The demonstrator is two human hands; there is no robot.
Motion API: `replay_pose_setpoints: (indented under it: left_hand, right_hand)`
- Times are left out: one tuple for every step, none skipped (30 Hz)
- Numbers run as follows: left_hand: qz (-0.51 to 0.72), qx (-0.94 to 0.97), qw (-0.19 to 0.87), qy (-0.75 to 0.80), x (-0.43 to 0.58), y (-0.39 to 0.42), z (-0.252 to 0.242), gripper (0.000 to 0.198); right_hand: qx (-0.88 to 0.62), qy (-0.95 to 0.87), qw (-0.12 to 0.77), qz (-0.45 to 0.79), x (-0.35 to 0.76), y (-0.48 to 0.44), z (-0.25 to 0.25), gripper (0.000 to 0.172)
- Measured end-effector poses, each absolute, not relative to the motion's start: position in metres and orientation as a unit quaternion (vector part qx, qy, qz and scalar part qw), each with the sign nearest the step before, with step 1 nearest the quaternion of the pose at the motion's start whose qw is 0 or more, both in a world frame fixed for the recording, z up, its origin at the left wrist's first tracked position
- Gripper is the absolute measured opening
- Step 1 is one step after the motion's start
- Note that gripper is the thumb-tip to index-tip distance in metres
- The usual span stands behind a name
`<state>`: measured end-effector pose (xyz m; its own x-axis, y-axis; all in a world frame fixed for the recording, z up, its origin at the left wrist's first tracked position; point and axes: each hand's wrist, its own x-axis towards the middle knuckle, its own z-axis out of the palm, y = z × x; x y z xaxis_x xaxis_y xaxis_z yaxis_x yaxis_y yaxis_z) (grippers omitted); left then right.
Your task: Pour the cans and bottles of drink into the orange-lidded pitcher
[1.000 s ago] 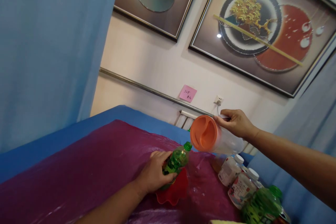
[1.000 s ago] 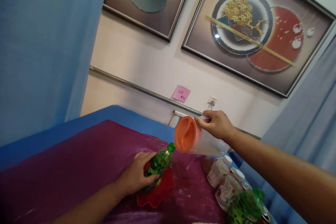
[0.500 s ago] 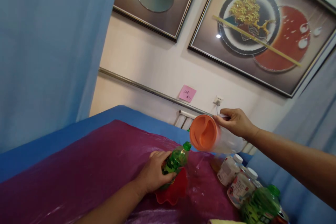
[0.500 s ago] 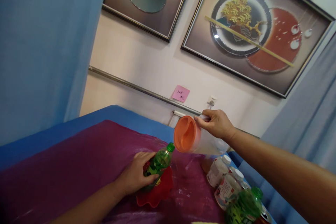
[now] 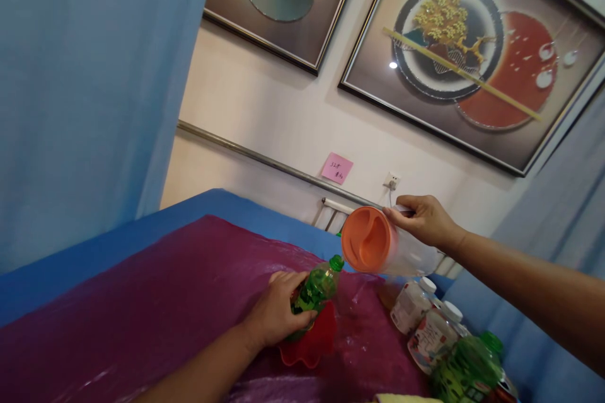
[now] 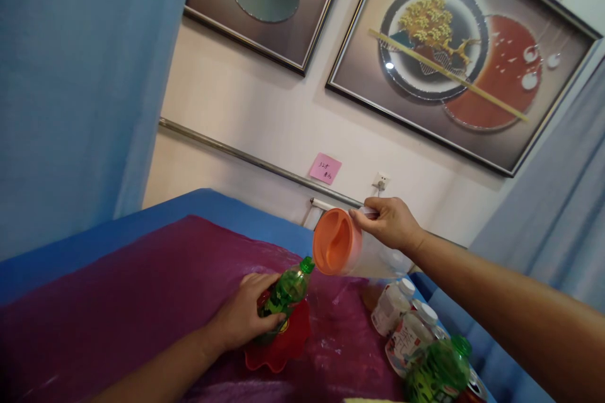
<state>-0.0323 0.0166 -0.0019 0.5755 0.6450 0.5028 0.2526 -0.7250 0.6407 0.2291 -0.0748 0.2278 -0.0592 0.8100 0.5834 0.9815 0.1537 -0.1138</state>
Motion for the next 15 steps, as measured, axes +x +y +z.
replay_pose_setpoints:
  left_hand:
    - [0.376,0.849,0.261,0.264,-0.0322,0.0164,-0.0018,0.048]
    - [0.375,0.849,0.263,0.264,-0.0322,0.0162,-0.0015,0.047]
    - [0.374,0.849,0.264,0.265,-0.0322,0.0159,-0.0011,0.048]
    - [0.374,0.848,0.266,0.265,-0.0323,0.0156,-0.0006,0.05]
    - [0.374,0.848,0.267,0.266,-0.0325,0.0153,-0.0001,0.052]
    - [0.373,0.848,0.267,0.266,-0.0326,0.015,0.0003,0.052]
    - [0.371,0.849,0.266,0.266,-0.0328,0.0148,0.0006,0.051]
    - [0.37,0.85,0.266,0.265,-0.033,0.0146,0.0009,0.05]
    - [0.368,0.851,0.265,0.264,-0.0331,0.0145,0.001,0.049]
    - [0.368,0.852,0.265,0.264,-0.0331,0.0145,0.0011,0.049]
    - [0.368,0.851,0.265,0.264,-0.0331,0.0145,0.001,0.049]
    - [0.369,0.851,0.264,0.264,-0.0331,0.0145,0.001,0.049]
    - [0.369,0.85,0.264,0.266,-0.033,0.0146,0.0009,0.049]
    - [0.369,0.85,0.263,0.268,-0.033,0.0147,0.0009,0.049]
    - [0.368,0.85,0.262,0.269,-0.0329,0.0148,0.0009,0.048]
  right_hand:
    - [-0.631,-0.709,0.269,-0.16,0.2293,-0.0745,0.2276,0.049]
    - [-0.632,-0.709,0.27,-0.16,0.2295,-0.0742,0.2273,0.049]
    - [-0.632,-0.709,0.271,-0.16,0.2295,-0.074,0.2271,0.049]
    - [-0.631,-0.708,0.273,-0.159,0.2295,-0.0738,0.2269,0.049]
    - [-0.63,-0.708,0.275,-0.158,0.2295,-0.0737,0.2267,0.049]
    - [-0.629,-0.709,0.277,-0.157,0.2295,-0.0736,0.2265,0.049]
    - [-0.628,-0.71,0.278,-0.157,0.2294,-0.0735,0.2264,0.049]
    - [-0.627,-0.71,0.278,-0.157,0.2295,-0.0735,0.2263,0.049]
    - [-0.627,-0.711,0.277,-0.158,0.2296,-0.0735,0.2262,0.049]
    - [-0.626,-0.711,0.277,-0.16,0.2297,-0.0734,0.2261,0.049]
    - [-0.626,-0.711,0.277,-0.162,0.2299,-0.0734,0.226,0.049]
    - [-0.625,-0.711,0.277,-0.164,0.2302,-0.0734,0.2259,0.049]
    - [-0.625,-0.711,0.277,-0.166,0.2303,-0.0734,0.2257,0.049]
    - [-0.625,-0.711,0.277,-0.165,0.2305,-0.0734,0.2256,0.049]
    - [-0.626,-0.711,0.277,-0.162,0.2305,-0.0734,0.2254,0.049]
